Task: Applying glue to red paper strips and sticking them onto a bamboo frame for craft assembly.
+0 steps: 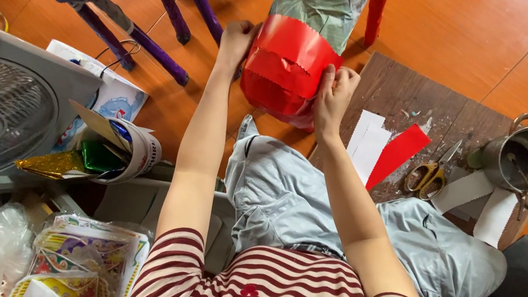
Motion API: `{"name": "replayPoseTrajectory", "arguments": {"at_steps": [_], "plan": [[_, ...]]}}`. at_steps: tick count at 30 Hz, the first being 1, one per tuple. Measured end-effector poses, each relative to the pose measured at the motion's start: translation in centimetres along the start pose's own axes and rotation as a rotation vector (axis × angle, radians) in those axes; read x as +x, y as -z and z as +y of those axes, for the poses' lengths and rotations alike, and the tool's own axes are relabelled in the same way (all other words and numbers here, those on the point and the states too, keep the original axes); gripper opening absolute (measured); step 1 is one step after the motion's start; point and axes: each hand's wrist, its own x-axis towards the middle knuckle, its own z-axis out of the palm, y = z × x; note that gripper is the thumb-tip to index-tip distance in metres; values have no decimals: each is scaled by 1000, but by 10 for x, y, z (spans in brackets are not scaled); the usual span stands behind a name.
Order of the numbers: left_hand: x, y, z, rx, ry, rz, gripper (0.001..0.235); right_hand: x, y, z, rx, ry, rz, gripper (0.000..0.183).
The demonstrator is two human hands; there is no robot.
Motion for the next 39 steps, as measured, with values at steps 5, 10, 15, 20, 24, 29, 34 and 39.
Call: {"name": "replayPoseTrajectory", "arguments": {"at_steps": [5,10,15,20,24,29,34,39], "plan": [[12,-12,-28,-213,137,-146,35,3,-10,30,156,-169,-56,57],[-1,-12,-13,-663,210,-470,50,6,-3,21,360,-299,-254,93],[-8,-12,9,-654,386,-406,50,9,1,41,430,-348,-319,95],[8,-18,-20,-587,273,-414,47,8,6,41,476,-319,-317,89],[15,-22,-74,-262,-39,125,45,3,13,23,598,-317,-254,83],[-61,14,15,-674,-31,-303,59,-10,14,7,298,10,-295,64],[-52,8,-14,-692,59,-403,69,-8,6,17,391,47,-411,66],[-47,1,-21,-639,192,-367,74,-5,9,26,430,70,-463,72]]}}
